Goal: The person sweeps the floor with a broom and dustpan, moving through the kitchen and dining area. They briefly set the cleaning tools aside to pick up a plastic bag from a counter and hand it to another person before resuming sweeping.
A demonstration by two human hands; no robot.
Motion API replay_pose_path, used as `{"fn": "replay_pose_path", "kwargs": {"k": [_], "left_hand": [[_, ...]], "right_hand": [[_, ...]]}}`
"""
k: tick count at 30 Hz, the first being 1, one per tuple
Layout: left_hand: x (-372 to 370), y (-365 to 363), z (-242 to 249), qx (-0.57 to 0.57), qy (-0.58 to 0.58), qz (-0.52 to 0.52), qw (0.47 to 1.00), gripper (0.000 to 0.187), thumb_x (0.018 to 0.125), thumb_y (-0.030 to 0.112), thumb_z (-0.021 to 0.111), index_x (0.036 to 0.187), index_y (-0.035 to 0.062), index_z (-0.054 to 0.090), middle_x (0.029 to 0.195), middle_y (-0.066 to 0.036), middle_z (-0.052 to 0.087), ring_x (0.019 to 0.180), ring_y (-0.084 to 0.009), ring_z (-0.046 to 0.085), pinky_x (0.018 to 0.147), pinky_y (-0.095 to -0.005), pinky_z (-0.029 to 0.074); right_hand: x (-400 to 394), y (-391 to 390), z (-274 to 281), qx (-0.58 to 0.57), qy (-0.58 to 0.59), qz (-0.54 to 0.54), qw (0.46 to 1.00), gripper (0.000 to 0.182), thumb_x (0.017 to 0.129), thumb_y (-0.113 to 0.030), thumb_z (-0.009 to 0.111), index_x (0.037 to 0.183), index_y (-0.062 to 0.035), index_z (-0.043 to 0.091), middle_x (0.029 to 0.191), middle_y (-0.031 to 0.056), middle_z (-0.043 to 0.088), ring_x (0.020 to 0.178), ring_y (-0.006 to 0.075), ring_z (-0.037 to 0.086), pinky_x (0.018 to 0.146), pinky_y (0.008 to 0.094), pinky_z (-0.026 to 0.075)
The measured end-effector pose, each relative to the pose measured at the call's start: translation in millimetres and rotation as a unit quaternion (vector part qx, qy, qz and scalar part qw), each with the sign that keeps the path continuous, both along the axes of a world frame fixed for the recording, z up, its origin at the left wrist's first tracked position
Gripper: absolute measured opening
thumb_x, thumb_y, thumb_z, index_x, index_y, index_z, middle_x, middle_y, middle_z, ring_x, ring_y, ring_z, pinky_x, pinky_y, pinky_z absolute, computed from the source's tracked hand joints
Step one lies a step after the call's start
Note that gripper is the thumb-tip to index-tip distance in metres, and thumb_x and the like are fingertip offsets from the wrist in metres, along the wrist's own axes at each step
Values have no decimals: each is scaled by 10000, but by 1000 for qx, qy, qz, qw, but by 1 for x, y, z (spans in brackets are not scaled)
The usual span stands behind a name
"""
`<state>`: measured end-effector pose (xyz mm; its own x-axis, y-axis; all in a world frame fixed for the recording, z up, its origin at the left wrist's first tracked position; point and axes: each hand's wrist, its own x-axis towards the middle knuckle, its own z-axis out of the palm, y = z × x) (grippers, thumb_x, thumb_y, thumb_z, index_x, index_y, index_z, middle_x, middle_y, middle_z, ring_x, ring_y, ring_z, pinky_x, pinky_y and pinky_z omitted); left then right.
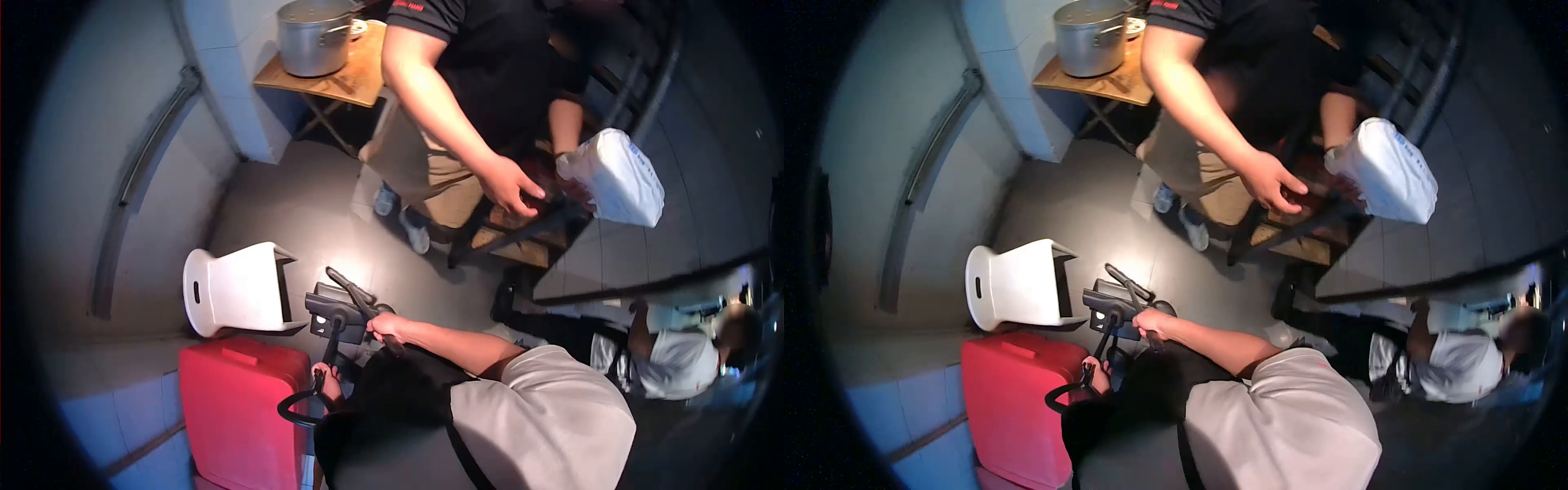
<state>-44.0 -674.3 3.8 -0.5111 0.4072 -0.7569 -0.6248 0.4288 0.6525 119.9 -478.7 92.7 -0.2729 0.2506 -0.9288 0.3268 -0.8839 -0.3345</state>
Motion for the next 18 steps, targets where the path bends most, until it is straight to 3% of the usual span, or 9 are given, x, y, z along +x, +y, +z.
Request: {"fn": "replay_pose_path", "kwargs": {"k": [6,8,13,16,18], "left_hand": [[-33,-15,-3,48,9,-214,976,191,897,299,470,948,117,441,941,-32,500,796,-126,513,603,-248,417],[-41,-20,-29,49,27,-254,965,167,891,269,479,926,110,439,833,-26,485,719,-112,487,569,-239,409],[-42,-21,-37,74,86,-254,961,234,892,370,452,914,140,414,759,-10,435,587,-105,437,463,-228,350],[-51,-19,-45,108,75,-288,949,232,886,372,458,926,149,404,840,0,434,668,-109,454,482,-224,361],[-52,-15,-49,109,88,-277,951,183,889,294,449,862,122,392,754,-23,433,613,-110,435,452,-230,366]], "right_hand": [[-24,-47,29,27,-2,-26,999,330,840,-215,495,539,-83,465,446,40,442,368,133,374,374,312,314],[-29,-57,38,46,-13,-2,999,331,841,-216,496,541,-78,469,450,43,449,363,131,369,373,313,314],[-35,-92,49,55,4,-122,991,327,843,-232,504,556,-83,452,454,30,435,368,126,372,382,310,323],[-36,-105,47,37,18,-172,984,321,845,-242,503,569,-95,431,458,22,417,373,136,379,388,317,335],[-36,-110,46,31,28,-196,980,321,846,-250,504,575,-101,418,461,19,407,375,141,384,392,320,344]]}}
